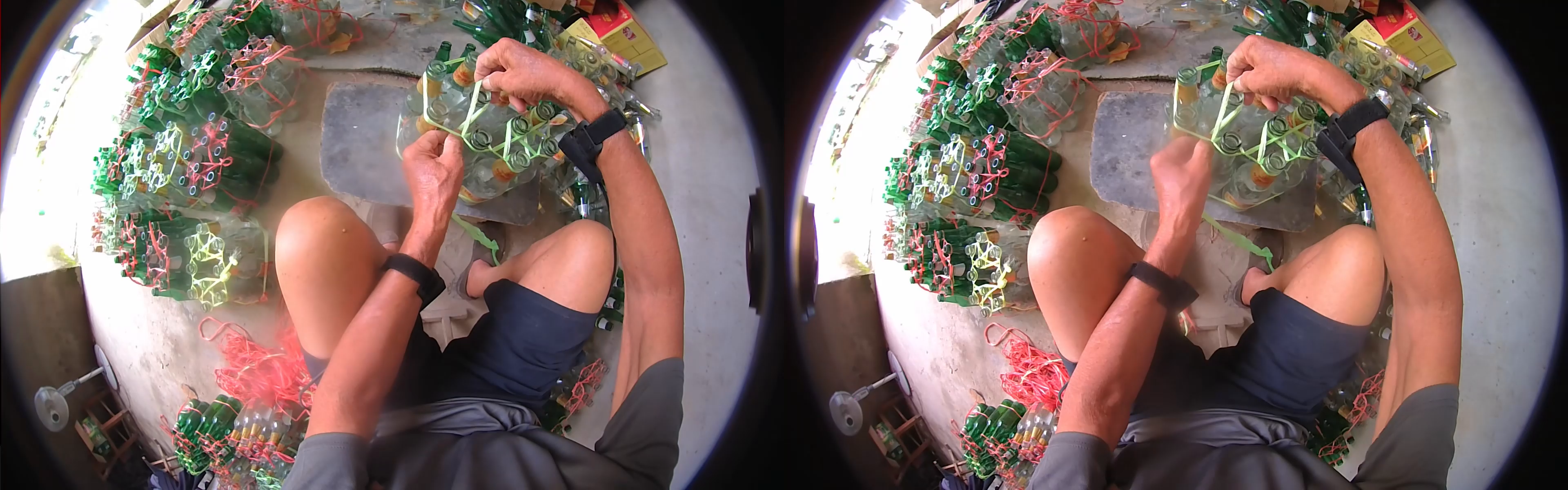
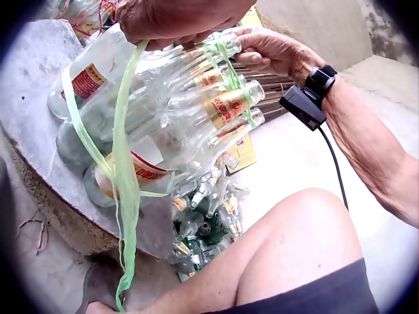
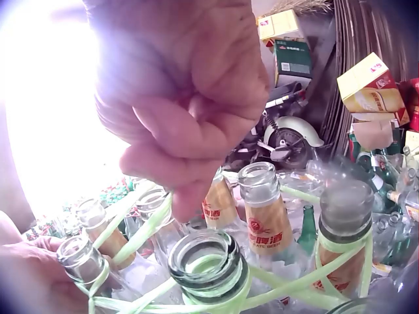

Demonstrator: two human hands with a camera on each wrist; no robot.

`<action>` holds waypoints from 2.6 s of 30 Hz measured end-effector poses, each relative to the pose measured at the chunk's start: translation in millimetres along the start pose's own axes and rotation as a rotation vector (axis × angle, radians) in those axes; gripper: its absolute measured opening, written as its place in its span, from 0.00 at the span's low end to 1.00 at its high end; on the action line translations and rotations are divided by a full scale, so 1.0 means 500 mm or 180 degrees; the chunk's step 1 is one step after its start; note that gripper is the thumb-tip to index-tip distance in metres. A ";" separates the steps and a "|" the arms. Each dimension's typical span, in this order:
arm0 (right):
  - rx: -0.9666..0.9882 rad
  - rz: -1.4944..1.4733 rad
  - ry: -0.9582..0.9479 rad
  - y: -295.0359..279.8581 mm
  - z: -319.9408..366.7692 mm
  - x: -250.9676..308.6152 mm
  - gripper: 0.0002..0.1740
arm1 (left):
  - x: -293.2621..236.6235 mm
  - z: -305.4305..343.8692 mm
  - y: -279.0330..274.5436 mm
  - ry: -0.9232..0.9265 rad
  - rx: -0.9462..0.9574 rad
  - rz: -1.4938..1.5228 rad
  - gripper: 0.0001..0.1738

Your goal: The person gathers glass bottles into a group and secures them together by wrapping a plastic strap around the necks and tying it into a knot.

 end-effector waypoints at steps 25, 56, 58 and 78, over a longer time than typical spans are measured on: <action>-0.0104 0.0110 0.0166 0.022 -0.024 -0.023 0.15 | -0.012 0.010 -0.016 -0.0080 0.0046 -0.0107 0.13; -0.2563 0.1556 0.0066 0.219 0.082 0.053 0.38 | -0.073 -0.034 -0.085 0.0473 0.0770 -0.1157 0.11; -0.2574 0.1547 0.0072 0.220 0.079 0.049 0.37 | -0.079 -0.035 -0.088 0.0395 0.0839 -0.1198 0.11; -0.2675 0.1331 -0.0030 0.233 0.081 0.043 0.34 | -0.211 -0.168 -0.033 0.1890 0.2116 -0.3782 0.10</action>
Point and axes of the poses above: each hand's wrist, its own z-axis away from the middle knuckle, its own y-axis out of the palm, x = y × z, the point moved 3 cm from there along -z, towards the middle knuckle, and after that the axes turned 9 degrees about x, right-handed, at the moved point
